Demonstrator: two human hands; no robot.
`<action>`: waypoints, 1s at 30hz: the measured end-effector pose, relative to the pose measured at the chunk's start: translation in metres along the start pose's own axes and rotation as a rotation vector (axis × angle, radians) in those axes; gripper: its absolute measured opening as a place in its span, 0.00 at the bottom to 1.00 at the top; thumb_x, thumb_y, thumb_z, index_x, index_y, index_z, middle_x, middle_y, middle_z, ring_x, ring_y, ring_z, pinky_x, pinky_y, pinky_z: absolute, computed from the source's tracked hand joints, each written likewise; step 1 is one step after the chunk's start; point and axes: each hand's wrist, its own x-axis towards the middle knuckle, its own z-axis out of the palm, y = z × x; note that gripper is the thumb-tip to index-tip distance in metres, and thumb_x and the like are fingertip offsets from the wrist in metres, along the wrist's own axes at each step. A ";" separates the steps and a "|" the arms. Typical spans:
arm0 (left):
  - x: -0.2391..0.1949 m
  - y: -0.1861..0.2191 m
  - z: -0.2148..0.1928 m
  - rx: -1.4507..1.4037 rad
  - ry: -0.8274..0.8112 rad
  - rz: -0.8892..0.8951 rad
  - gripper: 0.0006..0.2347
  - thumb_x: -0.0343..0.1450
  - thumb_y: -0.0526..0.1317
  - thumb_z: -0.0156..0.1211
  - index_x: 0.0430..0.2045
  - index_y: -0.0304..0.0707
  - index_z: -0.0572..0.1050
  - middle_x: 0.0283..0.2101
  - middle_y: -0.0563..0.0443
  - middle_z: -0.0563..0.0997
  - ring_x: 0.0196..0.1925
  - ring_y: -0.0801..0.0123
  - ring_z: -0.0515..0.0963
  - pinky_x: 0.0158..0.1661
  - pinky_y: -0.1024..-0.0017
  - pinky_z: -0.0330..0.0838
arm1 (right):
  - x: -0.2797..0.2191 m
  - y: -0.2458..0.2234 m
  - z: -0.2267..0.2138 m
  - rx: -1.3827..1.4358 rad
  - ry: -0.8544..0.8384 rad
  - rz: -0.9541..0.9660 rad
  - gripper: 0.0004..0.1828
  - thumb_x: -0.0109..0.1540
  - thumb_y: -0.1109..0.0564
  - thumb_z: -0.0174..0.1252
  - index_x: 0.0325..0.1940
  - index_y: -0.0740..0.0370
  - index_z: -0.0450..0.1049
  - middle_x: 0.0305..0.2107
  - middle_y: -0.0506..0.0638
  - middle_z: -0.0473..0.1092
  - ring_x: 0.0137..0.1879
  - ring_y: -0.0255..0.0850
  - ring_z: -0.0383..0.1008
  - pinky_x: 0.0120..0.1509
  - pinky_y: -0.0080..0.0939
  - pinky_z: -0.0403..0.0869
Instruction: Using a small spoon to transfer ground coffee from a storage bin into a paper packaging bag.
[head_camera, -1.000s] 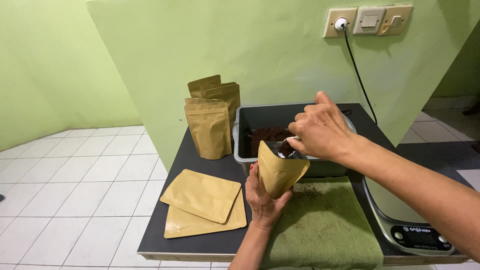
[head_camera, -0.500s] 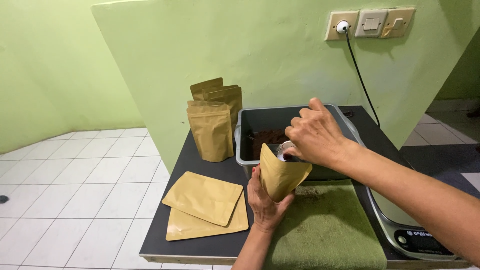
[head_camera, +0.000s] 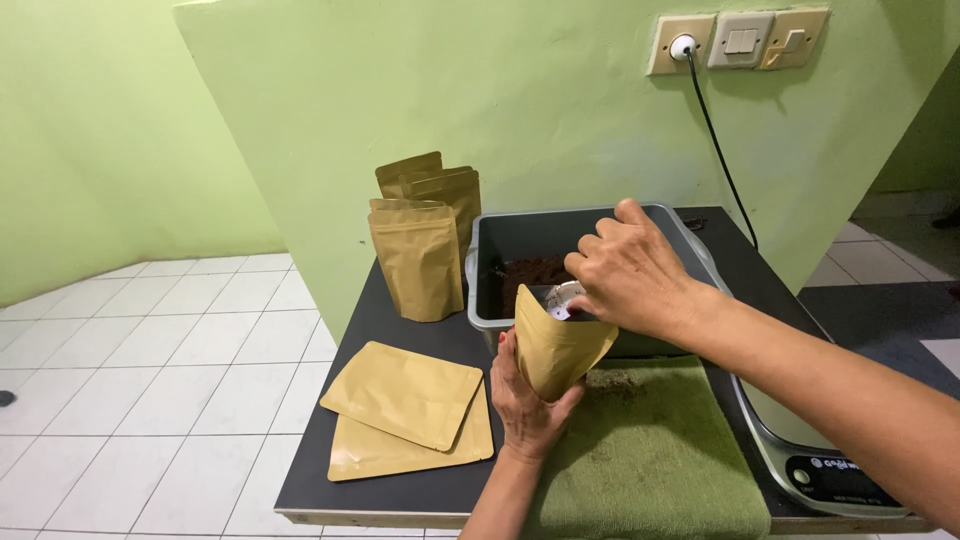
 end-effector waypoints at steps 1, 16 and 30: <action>0.001 0.001 0.000 0.001 -0.001 0.001 0.44 0.67 0.58 0.67 0.71 0.32 0.48 0.65 0.30 0.70 0.57 0.36 0.78 0.57 0.48 0.73 | -0.002 0.001 0.002 0.001 0.001 0.001 0.32 0.46 0.25 0.74 0.19 0.51 0.71 0.14 0.42 0.67 0.26 0.42 0.66 0.49 0.47 0.63; -0.006 -0.004 0.000 -0.075 -0.044 -0.062 0.48 0.65 0.52 0.73 0.72 0.31 0.44 0.68 0.31 0.67 0.71 0.34 0.68 0.70 0.45 0.62 | -0.005 0.010 0.004 0.315 0.050 0.022 0.14 0.52 0.66 0.61 0.18 0.55 0.64 0.13 0.46 0.63 0.19 0.47 0.59 0.40 0.47 0.56; 0.000 0.011 -0.005 -0.094 0.003 -0.447 0.53 0.55 0.45 0.76 0.73 0.36 0.44 0.62 0.37 0.73 0.64 0.51 0.75 0.59 0.59 0.71 | -0.022 0.064 0.145 0.646 -0.754 0.687 0.24 0.59 0.62 0.42 0.58 0.61 0.71 0.44 0.62 0.78 0.49 0.60 0.77 0.56 0.56 0.71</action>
